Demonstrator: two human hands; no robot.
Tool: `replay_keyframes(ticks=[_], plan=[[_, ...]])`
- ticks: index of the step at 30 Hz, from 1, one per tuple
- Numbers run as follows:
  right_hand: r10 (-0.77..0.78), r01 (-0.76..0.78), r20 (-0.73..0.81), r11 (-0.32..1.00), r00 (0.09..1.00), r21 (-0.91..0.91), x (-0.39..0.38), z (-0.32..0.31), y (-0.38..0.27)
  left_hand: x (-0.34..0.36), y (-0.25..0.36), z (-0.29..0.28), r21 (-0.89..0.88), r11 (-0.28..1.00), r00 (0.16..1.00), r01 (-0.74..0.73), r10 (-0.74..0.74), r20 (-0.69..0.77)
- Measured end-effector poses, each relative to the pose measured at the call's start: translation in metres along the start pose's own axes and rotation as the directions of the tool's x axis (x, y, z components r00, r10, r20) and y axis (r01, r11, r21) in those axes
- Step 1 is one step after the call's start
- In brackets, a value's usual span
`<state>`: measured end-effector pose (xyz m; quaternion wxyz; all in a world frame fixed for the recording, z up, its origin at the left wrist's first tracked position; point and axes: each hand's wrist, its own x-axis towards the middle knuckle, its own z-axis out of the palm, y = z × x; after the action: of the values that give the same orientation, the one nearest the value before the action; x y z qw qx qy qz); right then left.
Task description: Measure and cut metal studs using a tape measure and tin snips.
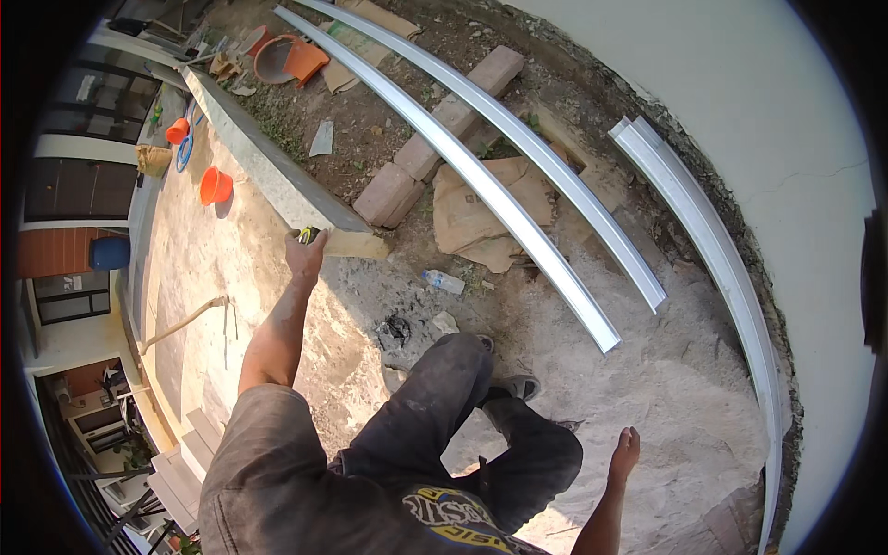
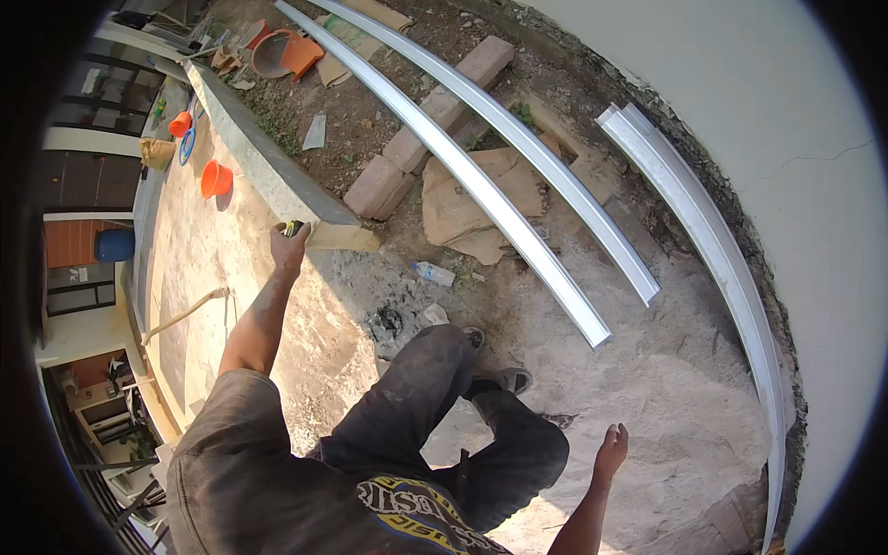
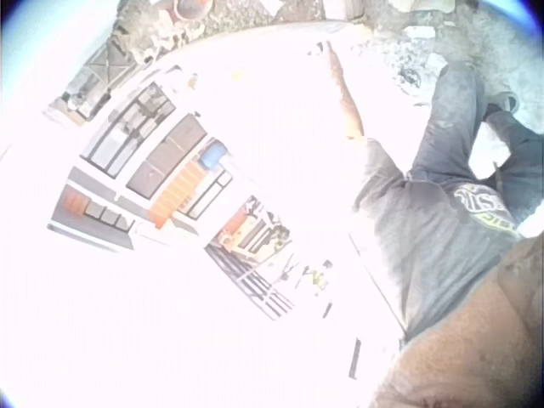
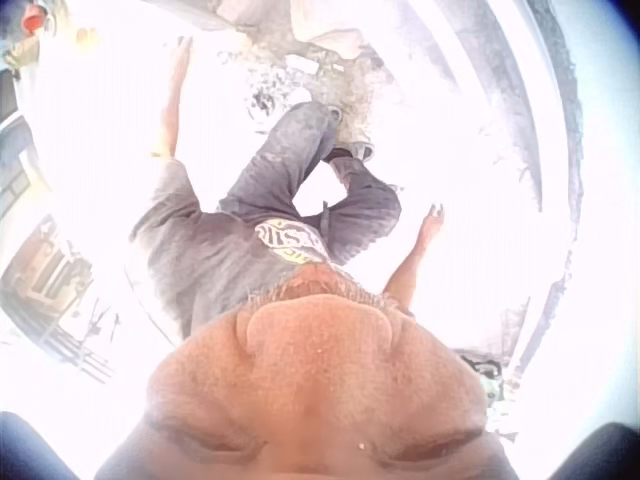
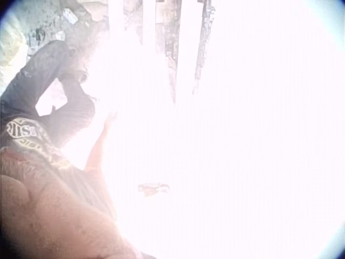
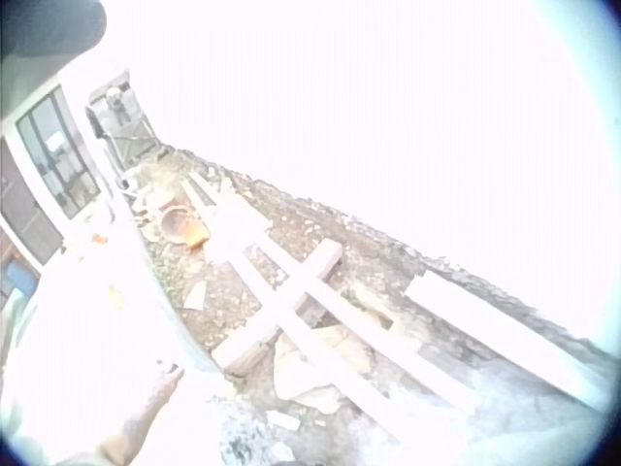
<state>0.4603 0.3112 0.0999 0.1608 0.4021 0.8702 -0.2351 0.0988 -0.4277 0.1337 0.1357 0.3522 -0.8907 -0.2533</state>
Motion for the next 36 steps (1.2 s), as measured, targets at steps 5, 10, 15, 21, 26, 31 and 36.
replay_keyframes(ticks=[5,10,15,21,26,31,36], plan=[[-0.312,0.382,0.328,0.908,0.892,-0.174,-0.154,0.029,-0.077,-0.126,0.007,-0.075,-0.271,0.890,0.868,0.367,-0.222,0.445],[-0.243,0.065,0.507,0.937,0.827,0.342,-0.162,-0.053,-0.161,-0.223,0.049,-0.168,-0.222,0.669,0.574,0.709,-0.365,0.734],[-0.478,0.300,0.438,0.858,0.761,0.417,-0.171,-0.140,-0.277,-0.270,0.105,-0.198,-0.161,0.291,0.196,0.943,-0.094,0.976],[-0.749,0.536,0.403,0.660,0.526,0.527,-0.235,-0.166,-0.408,-0.275,0.216,-0.234,-0.166,0.176,0.123,0.970,0.234,0.965],[-0.810,0.744,0.338,0.579,0.479,0.333,-0.264,-0.175,-0.464,-0.265,0.247,-0.237,-0.303,0.057,0.275,0.951,0.288,0.917],[-0.871,0.739,0.268,0.491,0.411,0.461,-0.247,-0.155,-0.479,-0.251,0.259,-0.249,-0.311,-0.004,0.303,0.951,0.227,0.925],[-0.893,0.746,0.263,0.451,0.367,0.490,-0.252,-0.159,-0.487,-0.251,0.246,-0.251,-0.291,-0.016,0.277,0.957,0.356,0.893]])
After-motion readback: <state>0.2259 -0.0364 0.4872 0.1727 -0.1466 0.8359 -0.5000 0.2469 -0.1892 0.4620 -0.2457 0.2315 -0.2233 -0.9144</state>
